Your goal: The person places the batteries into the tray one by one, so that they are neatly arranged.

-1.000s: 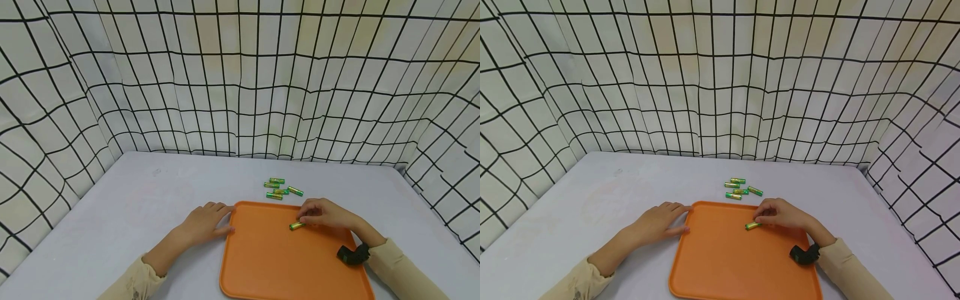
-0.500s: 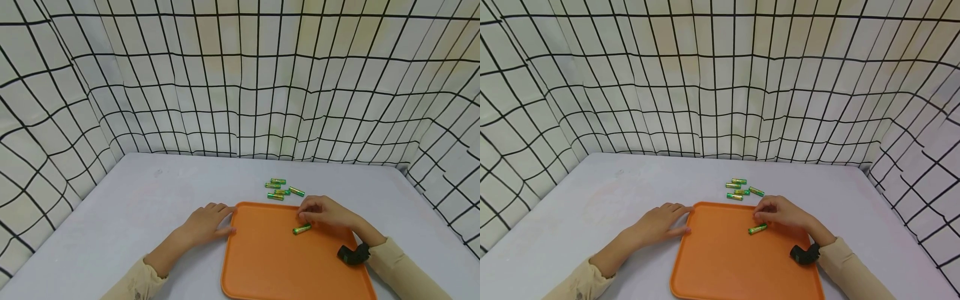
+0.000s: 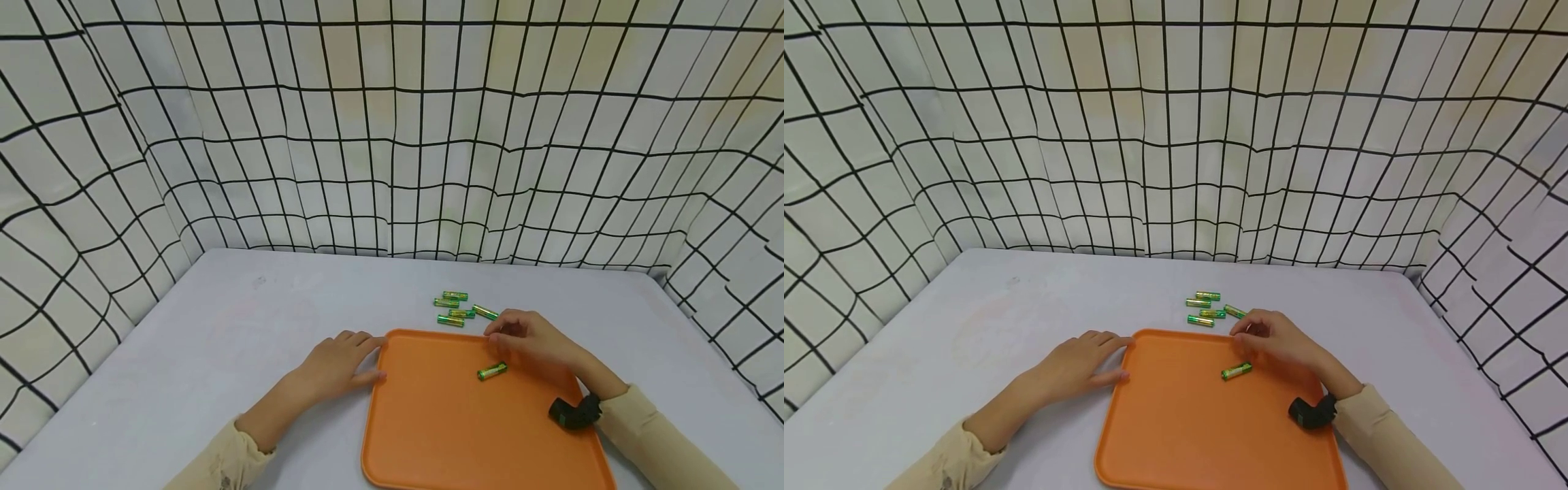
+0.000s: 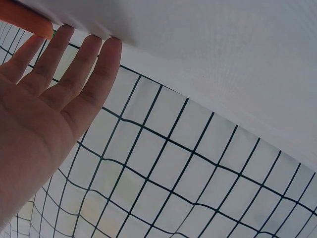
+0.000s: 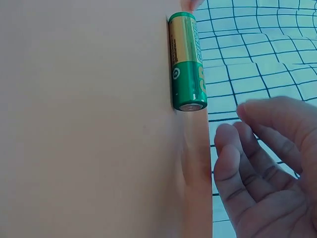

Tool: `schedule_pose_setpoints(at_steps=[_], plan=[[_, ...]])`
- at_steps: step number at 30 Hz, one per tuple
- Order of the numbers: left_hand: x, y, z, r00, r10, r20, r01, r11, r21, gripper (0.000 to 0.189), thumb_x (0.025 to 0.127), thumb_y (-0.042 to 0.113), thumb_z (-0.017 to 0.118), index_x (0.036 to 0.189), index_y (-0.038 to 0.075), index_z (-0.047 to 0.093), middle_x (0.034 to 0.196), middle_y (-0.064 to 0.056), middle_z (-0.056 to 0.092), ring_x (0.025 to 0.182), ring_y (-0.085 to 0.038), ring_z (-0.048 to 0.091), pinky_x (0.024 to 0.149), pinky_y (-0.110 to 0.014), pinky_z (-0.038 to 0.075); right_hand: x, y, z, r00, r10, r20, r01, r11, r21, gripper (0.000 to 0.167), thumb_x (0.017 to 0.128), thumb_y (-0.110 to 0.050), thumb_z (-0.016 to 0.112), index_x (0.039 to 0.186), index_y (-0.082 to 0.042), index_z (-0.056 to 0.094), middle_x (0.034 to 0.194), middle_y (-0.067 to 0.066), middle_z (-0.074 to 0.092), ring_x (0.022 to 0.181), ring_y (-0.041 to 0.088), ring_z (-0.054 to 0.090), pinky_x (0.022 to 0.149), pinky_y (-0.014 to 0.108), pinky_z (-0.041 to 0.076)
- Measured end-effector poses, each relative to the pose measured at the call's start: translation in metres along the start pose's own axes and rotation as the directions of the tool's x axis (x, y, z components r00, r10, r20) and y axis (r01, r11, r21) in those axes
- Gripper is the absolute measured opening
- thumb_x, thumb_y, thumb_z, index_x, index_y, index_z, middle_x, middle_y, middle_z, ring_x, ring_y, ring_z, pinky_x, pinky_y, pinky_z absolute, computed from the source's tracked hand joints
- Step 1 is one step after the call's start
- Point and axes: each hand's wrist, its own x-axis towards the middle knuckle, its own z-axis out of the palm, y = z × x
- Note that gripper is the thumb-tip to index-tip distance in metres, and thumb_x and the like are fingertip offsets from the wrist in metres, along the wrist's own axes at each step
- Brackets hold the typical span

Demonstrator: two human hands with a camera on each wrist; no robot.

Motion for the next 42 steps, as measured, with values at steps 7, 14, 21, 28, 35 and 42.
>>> schedule_pose_setpoints(at_steps=[7,14,21,28,35,42], plan=[[0.002,-0.001,0.002,1.0,0.013,-0.008,-0.013,1.0,0.001,0.052,0.093,0.044,0.063,0.133,0.011,0.056,0.125,-0.007,0.06,0.117,-0.032,0.055,0.086,-0.05,0.048,0.0,0.001,-0.003,0.996,0.011,-0.094,-0.01,1.0,0.007,0.017,0.095,-0.011,0.063,0.108,-0.001,0.068,0.102,0.008,0.064,0.086,0.015,0.063,0.077,0.022,0.05],[0.004,0.0,0.002,1.0,0.022,-0.017,-0.022,1.0,0.005,0.052,0.093,0.044,0.063,0.134,0.012,0.056,0.125,-0.007,0.06,0.117,-0.032,0.055,0.085,-0.05,0.048,0.002,0.001,-0.005,0.992,0.037,-0.118,-0.032,0.998,0.047,0.021,0.096,-0.01,0.062,0.111,0.003,0.066,0.104,0.016,0.064,0.086,0.015,0.064,0.075,0.024,0.052],[0.005,0.001,0.0,1.0,0.022,-0.016,-0.022,1.0,0.003,0.053,0.093,0.044,0.063,0.134,0.012,0.056,0.126,-0.007,0.06,0.118,-0.032,0.055,0.086,-0.05,0.048,0.005,-0.001,-0.009,0.982,0.079,-0.17,-0.07,0.996,0.058,0.026,0.095,-0.008,0.063,0.117,0.006,0.062,0.096,0.018,0.063,0.076,0.017,0.061,0.066,0.026,0.052],[0.002,0.001,-0.001,1.0,-0.004,-0.01,0.004,1.0,-0.006,0.052,0.093,0.044,0.063,0.134,0.012,0.056,0.125,-0.007,0.06,0.117,-0.032,0.055,0.086,-0.051,0.048,0.01,-0.003,-0.01,0.975,0.119,-0.186,-0.115,0.993,0.033,0.028,0.094,-0.009,0.064,0.119,0.004,0.062,0.094,0.015,0.064,0.077,0.021,0.06,0.066,0.026,0.05],[-0.001,-0.002,0.002,1.0,0.0,-0.024,0.0,1.0,0.011,0.051,0.093,0.045,0.062,0.133,0.013,0.057,0.125,-0.005,0.06,0.117,-0.031,0.056,0.084,-0.05,0.049,0.015,0.002,-0.01,0.974,0.117,-0.192,-0.115,0.993,0.022,0.029,0.094,-0.009,0.065,0.118,0.005,0.062,0.094,0.014,0.064,0.078,0.023,0.061,0.066,0.027,0.051],[0.0,-0.003,0.003,1.0,0.005,-0.018,-0.005,1.0,-0.003,0.052,0.093,0.045,0.062,0.134,0.012,0.056,0.126,-0.006,0.06,0.119,-0.031,0.055,0.086,-0.051,0.048,0.018,0.006,-0.011,0.958,0.158,-0.239,-0.165,0.986,-0.008,0.026,0.092,-0.01,0.067,0.115,0.003,0.065,0.1,0.015,0.066,0.078,0.022,0.061,0.064,0.029,0.049]])
